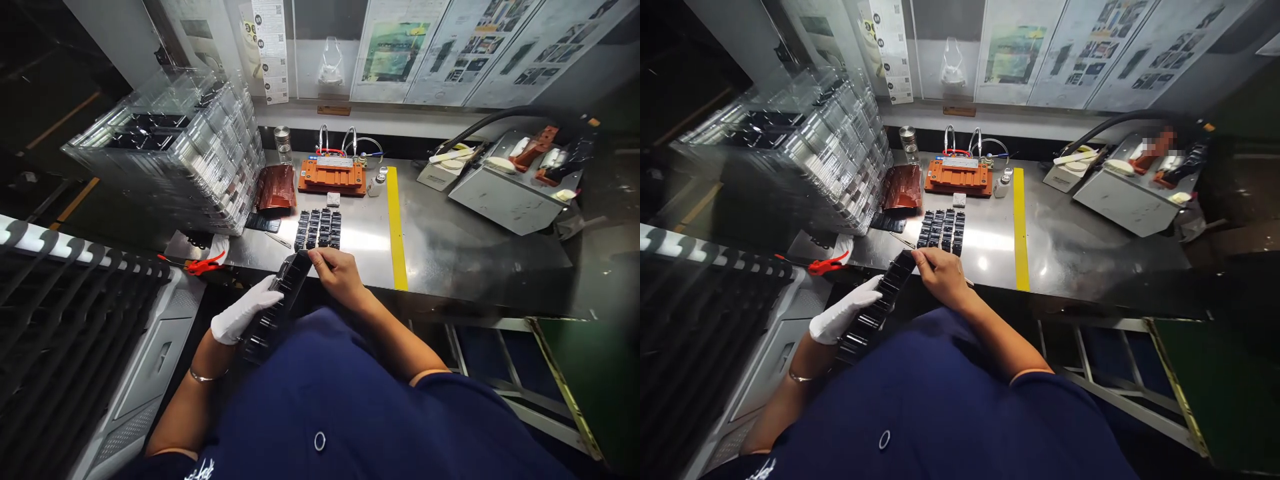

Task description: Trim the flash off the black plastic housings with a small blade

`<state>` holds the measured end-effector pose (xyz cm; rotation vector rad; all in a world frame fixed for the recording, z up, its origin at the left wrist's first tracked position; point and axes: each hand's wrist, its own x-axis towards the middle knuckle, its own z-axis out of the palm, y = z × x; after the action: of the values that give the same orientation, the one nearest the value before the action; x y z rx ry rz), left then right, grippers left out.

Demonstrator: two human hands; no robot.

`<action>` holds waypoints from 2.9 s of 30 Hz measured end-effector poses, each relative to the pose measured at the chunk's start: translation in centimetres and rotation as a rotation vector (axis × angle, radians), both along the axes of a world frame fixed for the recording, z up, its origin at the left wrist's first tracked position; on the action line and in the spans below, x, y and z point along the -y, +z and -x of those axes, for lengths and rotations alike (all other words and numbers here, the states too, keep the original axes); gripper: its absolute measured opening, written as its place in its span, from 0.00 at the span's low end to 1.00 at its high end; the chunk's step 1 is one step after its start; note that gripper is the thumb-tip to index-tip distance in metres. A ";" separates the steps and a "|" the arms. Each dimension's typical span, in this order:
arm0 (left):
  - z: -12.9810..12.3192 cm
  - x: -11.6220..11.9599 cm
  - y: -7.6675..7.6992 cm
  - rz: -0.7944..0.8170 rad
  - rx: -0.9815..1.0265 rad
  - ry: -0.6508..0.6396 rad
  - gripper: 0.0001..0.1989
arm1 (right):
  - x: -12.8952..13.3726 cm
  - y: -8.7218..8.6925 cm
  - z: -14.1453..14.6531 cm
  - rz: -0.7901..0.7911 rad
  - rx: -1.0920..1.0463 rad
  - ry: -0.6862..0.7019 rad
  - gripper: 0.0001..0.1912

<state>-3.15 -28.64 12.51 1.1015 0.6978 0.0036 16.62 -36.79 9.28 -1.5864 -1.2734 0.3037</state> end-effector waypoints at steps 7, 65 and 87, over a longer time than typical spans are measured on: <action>0.1 0.0 0.1 -0.052 -0.046 0.042 0.26 | 0.0 0.2 0.1 0.030 0.038 0.031 0.18; 0.3 1.7 -2.7 -0.742 -0.085 0.260 0.38 | 2.5 2.6 -2.4 -0.105 0.709 0.382 0.31; 2.4 1.2 -2.1 -1.192 0.149 0.268 0.17 | 3.3 2.6 -2.5 0.024 0.560 0.307 0.24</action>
<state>-5.52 -29.88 10.42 2.0939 0.6962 0.8114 19.17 -40.11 11.92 -1.5480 -1.9572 0.0592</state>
